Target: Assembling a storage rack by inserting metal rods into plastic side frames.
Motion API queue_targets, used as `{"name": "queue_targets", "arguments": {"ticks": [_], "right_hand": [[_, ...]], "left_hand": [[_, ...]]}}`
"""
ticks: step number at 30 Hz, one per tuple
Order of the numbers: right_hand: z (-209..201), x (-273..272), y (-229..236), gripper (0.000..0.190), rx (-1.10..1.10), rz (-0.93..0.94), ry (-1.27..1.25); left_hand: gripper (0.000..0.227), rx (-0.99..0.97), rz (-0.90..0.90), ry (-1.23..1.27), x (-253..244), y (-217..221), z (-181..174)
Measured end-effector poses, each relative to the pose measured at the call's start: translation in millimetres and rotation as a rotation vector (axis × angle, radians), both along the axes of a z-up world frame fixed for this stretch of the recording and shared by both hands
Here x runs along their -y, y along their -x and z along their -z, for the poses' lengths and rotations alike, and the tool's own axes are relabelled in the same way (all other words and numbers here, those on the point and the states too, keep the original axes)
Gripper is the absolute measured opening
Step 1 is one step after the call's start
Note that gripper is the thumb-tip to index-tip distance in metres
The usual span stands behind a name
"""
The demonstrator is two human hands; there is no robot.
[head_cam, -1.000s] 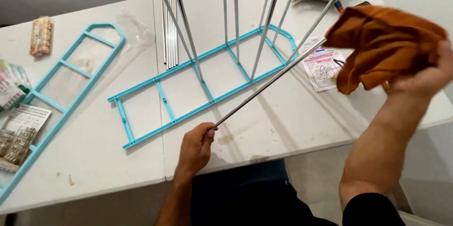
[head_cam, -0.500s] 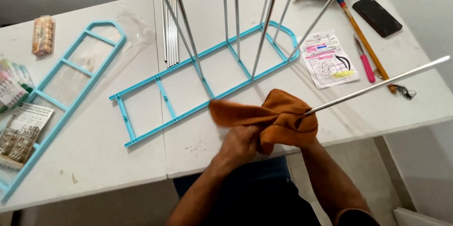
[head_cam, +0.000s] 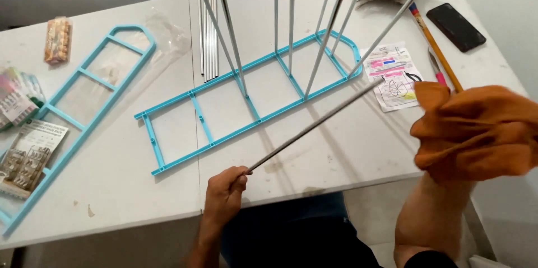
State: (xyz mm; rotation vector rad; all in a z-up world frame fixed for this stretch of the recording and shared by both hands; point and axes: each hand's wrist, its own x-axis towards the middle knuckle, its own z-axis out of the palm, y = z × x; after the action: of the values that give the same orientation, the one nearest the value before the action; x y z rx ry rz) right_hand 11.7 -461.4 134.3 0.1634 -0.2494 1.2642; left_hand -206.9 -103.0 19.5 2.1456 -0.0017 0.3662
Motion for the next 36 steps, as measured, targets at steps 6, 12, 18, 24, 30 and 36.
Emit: {"name": "queue_targets", "arguments": {"ticks": [6,12,18,24,30,36], "right_hand": [[457.4,-64.9,22.7,0.047,-0.868,0.009,-1.923],[190.3,-136.2,58.4,0.038,-2.373,-0.083,-1.951],[34.7,-172.9,106.1,0.033,-2.96,-0.665,-0.982],[-1.8,-161.8,71.3,0.048,-2.67,0.643,-2.177],[203.2,28.1,-80.4,0.099,-2.198,-0.554,-1.524],[114.8,54.7,-64.2,0.057,-1.959,-0.291,-1.665]], "left_hand": [[0.015,0.225,0.035,-0.01,58.9,-23.0,8.3],[0.013,0.376,-0.037,-0.009,37.3,-10.5,-55.0],[0.036,0.545,0.123,0.25,33.2,0.0,-91.9],[0.016,0.762,0.176,0.763,-33.4,22.9,-76.9],[0.027,1.053,-0.175,0.921,-131.2,100.6,-31.7],[0.023,0.841,-0.289,0.825,-73.6,48.2,-36.1]]}}
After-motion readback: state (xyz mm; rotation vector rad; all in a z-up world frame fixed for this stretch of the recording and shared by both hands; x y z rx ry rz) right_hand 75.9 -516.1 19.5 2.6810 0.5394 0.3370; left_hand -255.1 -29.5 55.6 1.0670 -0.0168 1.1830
